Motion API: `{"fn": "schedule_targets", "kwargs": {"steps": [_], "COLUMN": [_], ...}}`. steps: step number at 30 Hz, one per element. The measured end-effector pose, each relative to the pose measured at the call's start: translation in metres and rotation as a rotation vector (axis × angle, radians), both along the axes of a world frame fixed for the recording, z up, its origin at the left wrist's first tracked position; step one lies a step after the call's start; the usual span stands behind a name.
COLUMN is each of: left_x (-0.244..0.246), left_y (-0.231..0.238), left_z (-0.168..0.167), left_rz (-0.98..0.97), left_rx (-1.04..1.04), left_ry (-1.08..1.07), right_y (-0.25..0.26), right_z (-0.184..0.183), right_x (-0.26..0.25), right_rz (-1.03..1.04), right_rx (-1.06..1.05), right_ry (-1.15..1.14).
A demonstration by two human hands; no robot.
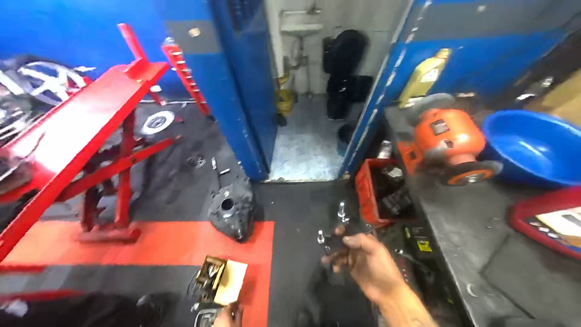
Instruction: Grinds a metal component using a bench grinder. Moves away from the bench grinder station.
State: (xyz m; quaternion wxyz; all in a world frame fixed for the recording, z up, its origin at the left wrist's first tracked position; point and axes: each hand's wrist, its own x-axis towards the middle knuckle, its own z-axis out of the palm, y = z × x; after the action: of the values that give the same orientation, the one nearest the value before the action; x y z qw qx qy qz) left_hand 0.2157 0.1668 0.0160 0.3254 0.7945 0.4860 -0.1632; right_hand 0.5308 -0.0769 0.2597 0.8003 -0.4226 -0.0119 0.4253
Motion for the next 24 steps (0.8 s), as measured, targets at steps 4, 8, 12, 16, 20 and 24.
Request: {"fn": "schedule_targets", "kwargs": {"steps": [4, 8, 12, 16, 20, 24], "left_x": [0.23, 0.441, 0.578, 0.669, 0.715, 0.74], "left_y": [0.034, -0.024, -0.102, -0.141, -0.134, -0.122], "left_z": [0.027, 0.08, 0.099, 0.072, 0.042, 0.052], "left_rz": [-0.412, -0.824, -1.272, -1.658, -1.869, -2.06], "left_rx": [0.058, 0.089, 0.064, 0.093, 0.089, 0.053], "left_ry": [-0.094, -0.26, -0.513, -0.729, -0.938, -1.01], "right_y": [-0.031, -0.044, -0.05, -0.051, -0.031, 0.013], "right_z": [-0.001, -0.007, -0.012, -0.024, -0.03, -0.011], "right_x": [0.065, 0.112, 0.144, 0.17, 0.194, 0.217], "right_rz": [-0.111, -0.329, -0.547, -0.757, -0.986, -1.27], "right_rx": [-0.036, -0.271, -0.668, -0.85, -0.874, -0.745], "right_ry": [-0.156, -0.346, -0.417, -0.378, -0.1, 0.247]}}
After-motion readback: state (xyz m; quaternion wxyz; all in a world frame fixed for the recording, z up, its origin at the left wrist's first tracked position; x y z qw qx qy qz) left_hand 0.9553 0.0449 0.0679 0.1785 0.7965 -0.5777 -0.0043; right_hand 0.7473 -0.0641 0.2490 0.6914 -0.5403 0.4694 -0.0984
